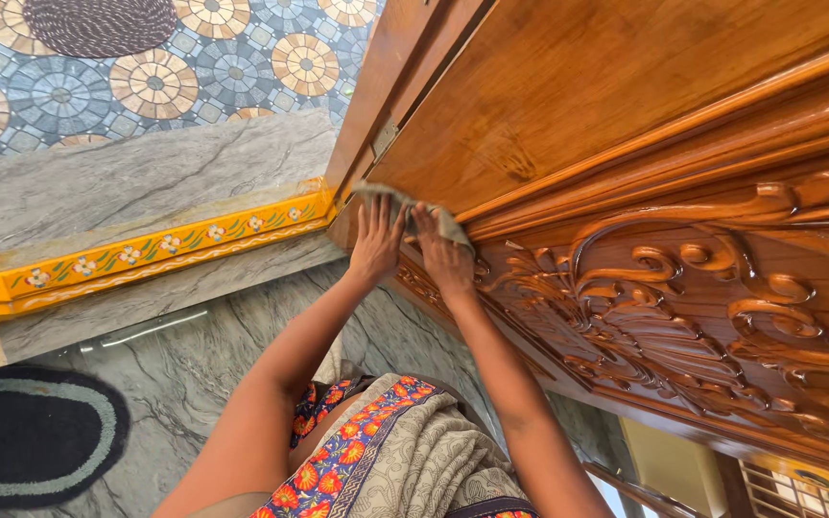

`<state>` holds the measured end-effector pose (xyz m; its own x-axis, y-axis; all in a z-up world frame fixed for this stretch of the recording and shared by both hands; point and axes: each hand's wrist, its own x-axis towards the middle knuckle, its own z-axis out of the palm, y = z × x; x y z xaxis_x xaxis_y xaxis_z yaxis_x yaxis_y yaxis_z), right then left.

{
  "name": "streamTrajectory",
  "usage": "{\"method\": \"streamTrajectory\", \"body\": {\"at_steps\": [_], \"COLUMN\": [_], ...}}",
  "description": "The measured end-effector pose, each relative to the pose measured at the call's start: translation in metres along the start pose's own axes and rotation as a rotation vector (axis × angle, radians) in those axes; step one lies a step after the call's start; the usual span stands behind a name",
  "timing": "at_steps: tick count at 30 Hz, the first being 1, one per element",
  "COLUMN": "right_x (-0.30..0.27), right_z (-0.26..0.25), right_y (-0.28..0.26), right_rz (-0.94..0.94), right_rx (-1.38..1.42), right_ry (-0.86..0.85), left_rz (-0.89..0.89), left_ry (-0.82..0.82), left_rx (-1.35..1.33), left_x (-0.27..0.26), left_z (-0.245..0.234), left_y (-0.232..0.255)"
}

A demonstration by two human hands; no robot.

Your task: The person wipes the surface of a large, ornately carved wooden door using a cloth. They systematically clean the carved panels and flat sections, moving the cloth across the wood grain and into the crevices of the carvings.

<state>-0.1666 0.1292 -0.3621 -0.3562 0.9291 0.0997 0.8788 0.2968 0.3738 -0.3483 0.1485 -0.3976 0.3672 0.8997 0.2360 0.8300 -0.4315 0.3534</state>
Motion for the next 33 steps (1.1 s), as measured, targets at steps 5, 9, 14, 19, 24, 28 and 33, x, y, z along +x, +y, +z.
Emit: {"method": "streamTrajectory", "body": {"at_steps": [5,9,14,19,24,28,33], "right_x": [-0.027,-0.031,-0.047,-0.047,-0.052,-0.048,-0.070], "right_z": [-0.023,-0.056,-0.086,-0.168,-0.196,-0.137,-0.039], "right_y": [0.006,0.025,0.073,0.131,0.147,0.129,0.088], "right_rz": [-0.068,0.066,0.090,0.334,0.480,0.389,0.270], "right_rx": [0.126,0.126,-0.410,-0.495,-0.131,-0.160,-0.186], "right_ry": [-0.056,-0.437,0.315,0.473,0.468,0.502,0.394], "left_rz": [0.013,0.005,0.189,0.356,0.535,0.610,0.603], "left_ry": [-0.310,-0.346,0.125,0.310,0.448,0.443,0.403], "left_rx": [-0.144,-0.269,-0.282,-0.285,-0.202,-0.109,-0.070], "left_x": [-0.030,-0.021,0.015,0.076,0.110,0.111,0.070], "left_z": [0.016,-0.010,-0.071,-0.150,-0.185,-0.134,-0.040], "left_y": [0.002,0.029,0.075,0.120,0.147,0.122,0.071]}}
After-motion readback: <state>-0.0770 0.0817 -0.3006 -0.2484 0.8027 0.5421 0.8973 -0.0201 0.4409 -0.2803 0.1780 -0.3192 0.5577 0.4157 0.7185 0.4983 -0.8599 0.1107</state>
